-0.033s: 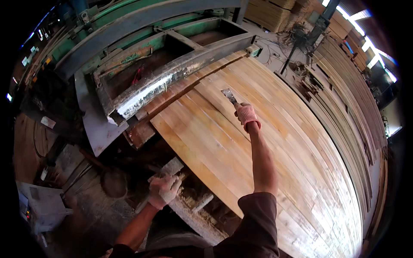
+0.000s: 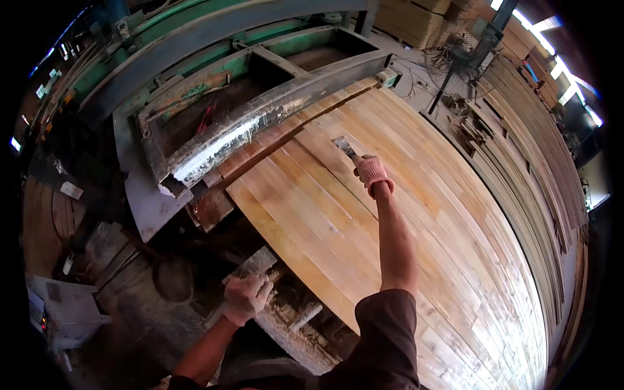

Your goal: The person picks up long wooden planks from a stack and places them onto a metal rack. They stir a white liquid in a bucket and use a paint roller to apply the liquid to the planks. The person repeats this process, handling the planks and applying the coating systematically.

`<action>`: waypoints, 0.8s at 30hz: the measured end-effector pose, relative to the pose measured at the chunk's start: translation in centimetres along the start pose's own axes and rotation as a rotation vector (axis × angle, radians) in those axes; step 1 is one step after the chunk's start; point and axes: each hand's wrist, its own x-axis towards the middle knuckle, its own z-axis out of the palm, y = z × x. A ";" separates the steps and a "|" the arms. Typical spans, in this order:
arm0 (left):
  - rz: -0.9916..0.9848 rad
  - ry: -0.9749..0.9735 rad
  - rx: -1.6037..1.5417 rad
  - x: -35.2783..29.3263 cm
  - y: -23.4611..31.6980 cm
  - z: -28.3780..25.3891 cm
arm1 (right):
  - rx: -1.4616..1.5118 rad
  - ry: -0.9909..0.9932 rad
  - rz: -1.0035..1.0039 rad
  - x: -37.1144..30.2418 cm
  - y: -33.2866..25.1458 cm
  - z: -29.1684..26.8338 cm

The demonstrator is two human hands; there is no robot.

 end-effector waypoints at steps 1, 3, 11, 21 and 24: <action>-0.087 0.011 -0.010 -0.5 0.1 0.3 | -0.015 -0.040 0.003 2.0 -0.4 1.0; -0.061 -0.046 -0.016 -0.5 0.0 -0.5 | -0.045 -0.097 -0.031 5.1 0.0 1.8; -0.214 -0.114 -0.064 -0.1 0.1 0.0 | 0.008 -0.100 -0.123 5.8 1.0 2.8; -0.160 -0.141 -0.057 0.3 -0.1 0.9 | -0.641 0.003 -0.554 17.1 -0.3 8.2; -0.113 -0.175 0.002 -0.2 -0.1 -0.5 | -0.199 -0.055 -0.281 11.6 -4.5 8.3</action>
